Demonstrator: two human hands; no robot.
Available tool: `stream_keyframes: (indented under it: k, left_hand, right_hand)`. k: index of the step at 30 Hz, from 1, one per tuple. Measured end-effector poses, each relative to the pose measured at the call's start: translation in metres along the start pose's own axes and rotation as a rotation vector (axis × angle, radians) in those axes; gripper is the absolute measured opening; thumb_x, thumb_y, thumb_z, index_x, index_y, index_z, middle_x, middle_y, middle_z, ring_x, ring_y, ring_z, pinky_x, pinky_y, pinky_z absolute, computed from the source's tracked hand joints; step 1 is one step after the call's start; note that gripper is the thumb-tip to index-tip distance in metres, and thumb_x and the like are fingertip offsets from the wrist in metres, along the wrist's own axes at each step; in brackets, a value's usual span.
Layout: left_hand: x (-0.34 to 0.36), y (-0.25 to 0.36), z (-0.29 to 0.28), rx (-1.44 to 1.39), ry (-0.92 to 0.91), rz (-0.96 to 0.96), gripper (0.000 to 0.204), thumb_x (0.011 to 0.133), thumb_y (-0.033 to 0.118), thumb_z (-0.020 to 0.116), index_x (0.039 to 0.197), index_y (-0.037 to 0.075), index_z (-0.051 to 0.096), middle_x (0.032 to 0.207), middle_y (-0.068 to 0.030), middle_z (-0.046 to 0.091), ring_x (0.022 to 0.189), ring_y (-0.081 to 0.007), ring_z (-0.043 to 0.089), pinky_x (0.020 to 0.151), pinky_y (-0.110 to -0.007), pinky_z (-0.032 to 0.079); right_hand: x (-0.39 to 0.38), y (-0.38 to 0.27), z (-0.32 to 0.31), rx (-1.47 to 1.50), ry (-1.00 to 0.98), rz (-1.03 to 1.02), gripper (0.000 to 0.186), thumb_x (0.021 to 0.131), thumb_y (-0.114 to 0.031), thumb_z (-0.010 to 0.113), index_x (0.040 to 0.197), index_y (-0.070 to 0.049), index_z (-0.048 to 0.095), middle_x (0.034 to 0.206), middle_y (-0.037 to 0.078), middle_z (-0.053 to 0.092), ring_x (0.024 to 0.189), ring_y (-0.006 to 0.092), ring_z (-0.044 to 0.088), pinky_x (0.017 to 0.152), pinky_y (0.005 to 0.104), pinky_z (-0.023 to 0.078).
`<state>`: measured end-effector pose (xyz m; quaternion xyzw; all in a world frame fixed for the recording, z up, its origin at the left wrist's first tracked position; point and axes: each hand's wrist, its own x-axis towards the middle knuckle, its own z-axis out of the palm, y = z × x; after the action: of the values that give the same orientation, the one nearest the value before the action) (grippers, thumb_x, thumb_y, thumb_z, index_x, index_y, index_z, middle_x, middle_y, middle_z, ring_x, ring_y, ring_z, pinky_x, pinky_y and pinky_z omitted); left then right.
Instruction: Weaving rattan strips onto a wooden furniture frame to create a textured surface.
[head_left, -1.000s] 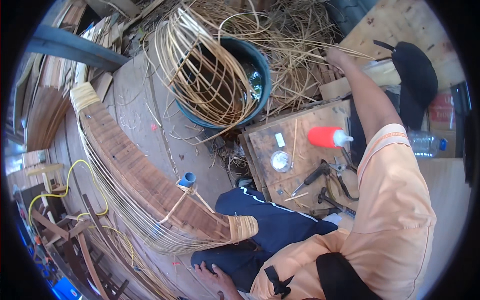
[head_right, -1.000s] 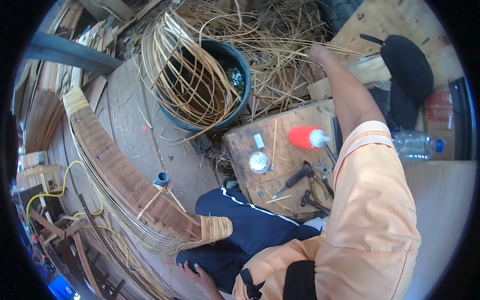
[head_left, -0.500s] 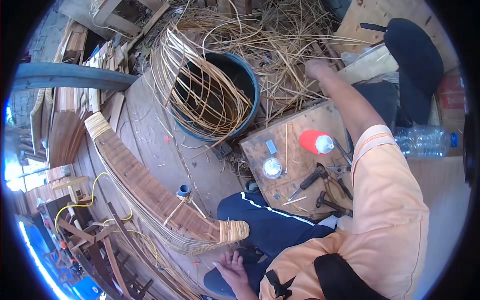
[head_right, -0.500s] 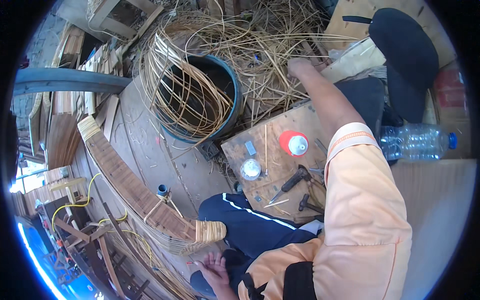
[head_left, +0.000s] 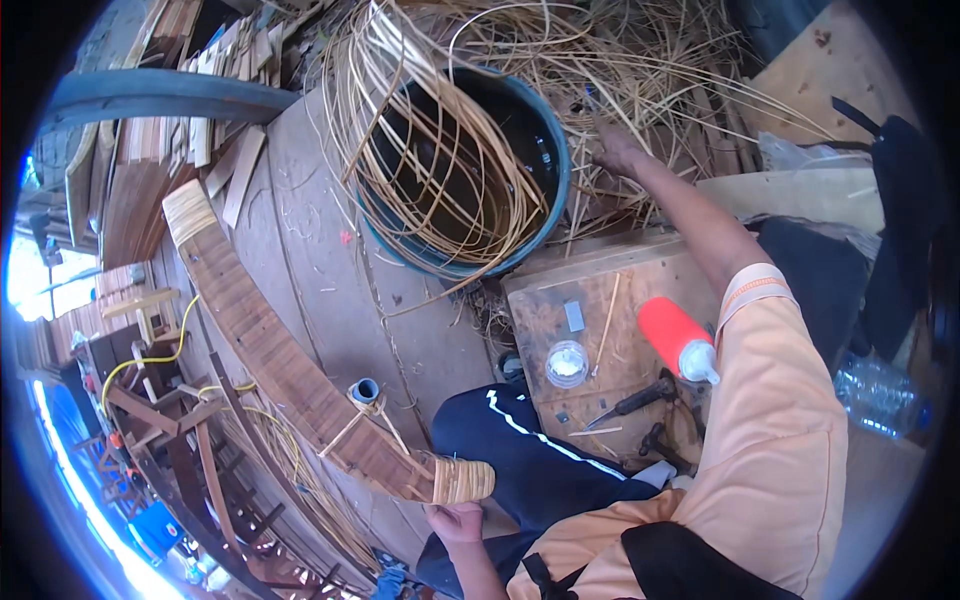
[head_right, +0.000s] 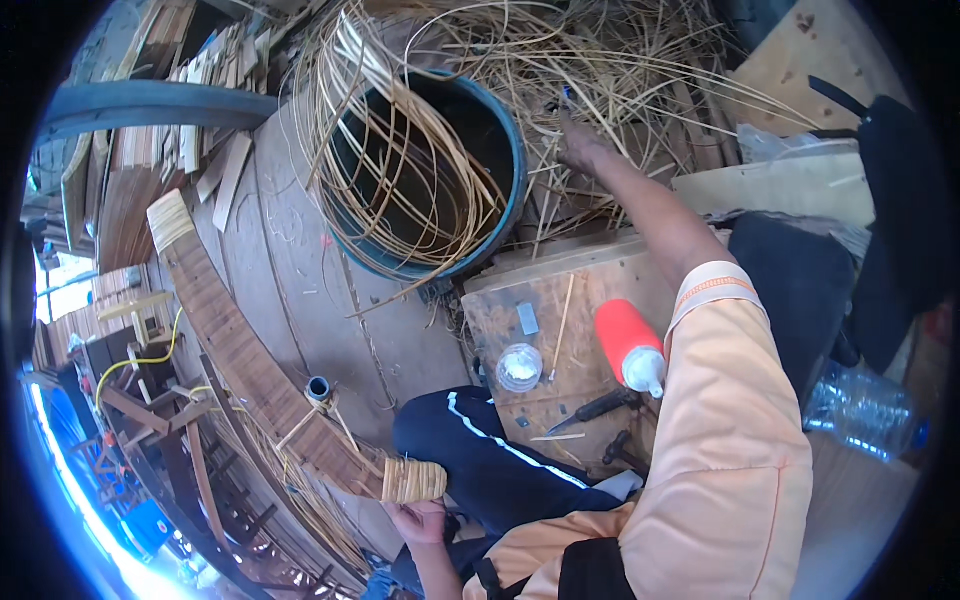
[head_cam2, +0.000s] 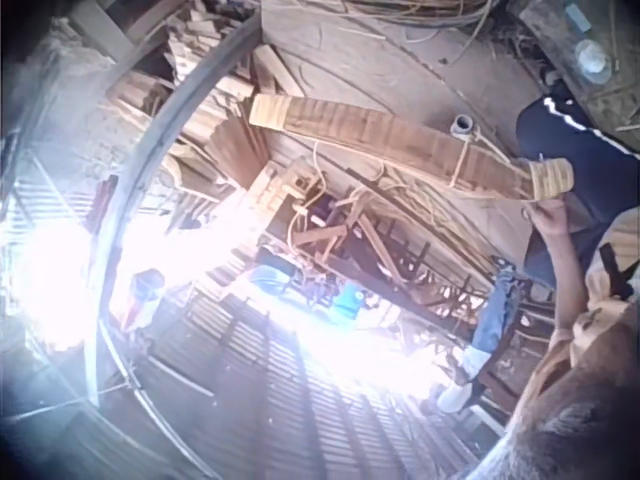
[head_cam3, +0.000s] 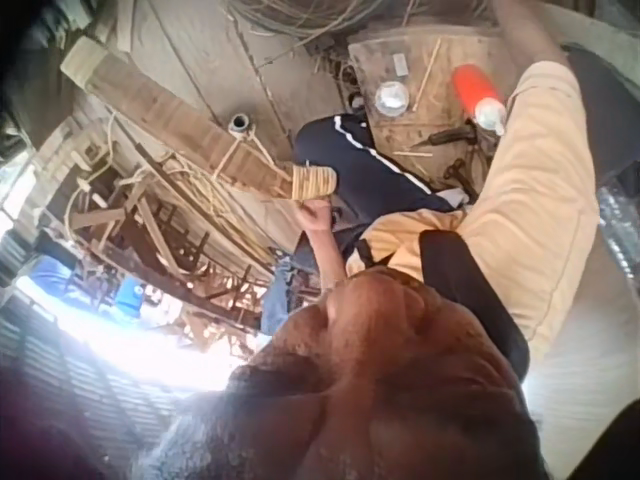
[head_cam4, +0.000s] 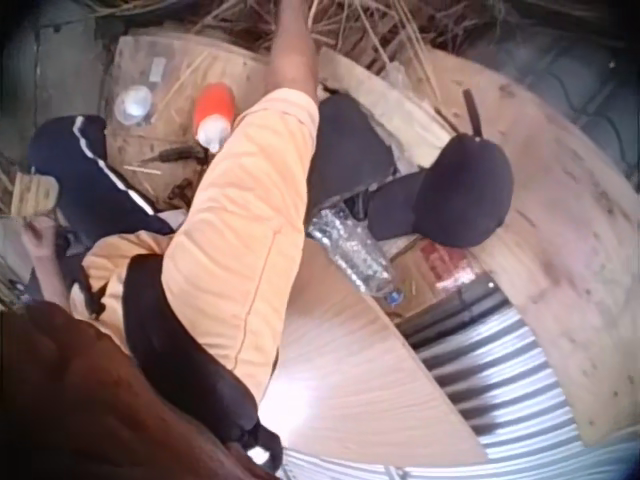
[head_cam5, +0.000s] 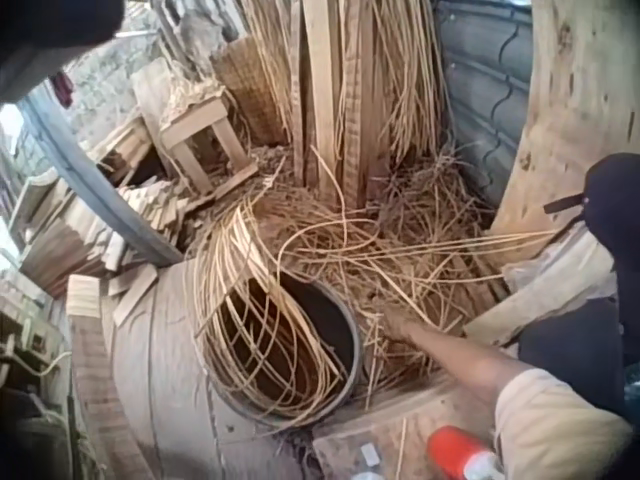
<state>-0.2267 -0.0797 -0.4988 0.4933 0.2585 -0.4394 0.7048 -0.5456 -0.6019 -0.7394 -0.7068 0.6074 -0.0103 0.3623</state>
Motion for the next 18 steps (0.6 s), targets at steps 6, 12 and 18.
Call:
stream_keyframes:
  k: [6, 12, 18]
  left_hand:
    - [0.001, -0.009, 0.013, 0.095, 0.024, 0.011, 0.039, 0.094, 0.031, 0.04, 0.122, 0.006, 0.053, 0.121, -0.0095, 0.057, 0.112, -0.0283, 0.054, 0.097, -0.05, 0.041]
    - [-0.002, -0.013, 0.007, 0.037, -0.023, -0.019, 0.039, 0.094, 0.034, 0.039, 0.118, 0.008, 0.056, 0.118, -0.0088, 0.058, 0.109, -0.0285, 0.054, 0.096, -0.049, 0.042]
    - [0.004, -0.016, -0.003, 0.082, 0.04, -0.02, 0.04, 0.093, 0.036, 0.039, 0.118, 0.01, 0.056, 0.116, -0.0085, 0.059, 0.107, -0.0288, 0.056, 0.095, -0.049, 0.042]
  right_hand:
    - [0.006, 0.01, 0.039, -0.178, -0.393, -0.095, 0.07, 0.082, -0.019, 0.061, 0.142, -0.015, 0.024, 0.14, 0.022, 0.034, 0.114, 0.0417, 0.05, 0.094, 0.044, 0.042]
    - [-0.019, -0.02, 0.04, -0.548, -0.342, -0.353, 0.059, 0.081, -0.024, 0.058, 0.136, -0.026, 0.036, 0.14, 0.016, 0.034, 0.103, 0.0367, 0.058, 0.084, 0.0451, 0.048]
    - [-0.02, 0.003, 0.067, -0.705, -0.347, -0.471, 0.053, 0.082, -0.033, 0.058, 0.131, -0.028, 0.04, 0.13, 0.012, 0.048, 0.1, 0.0322, 0.061, 0.079, 0.044, 0.05]
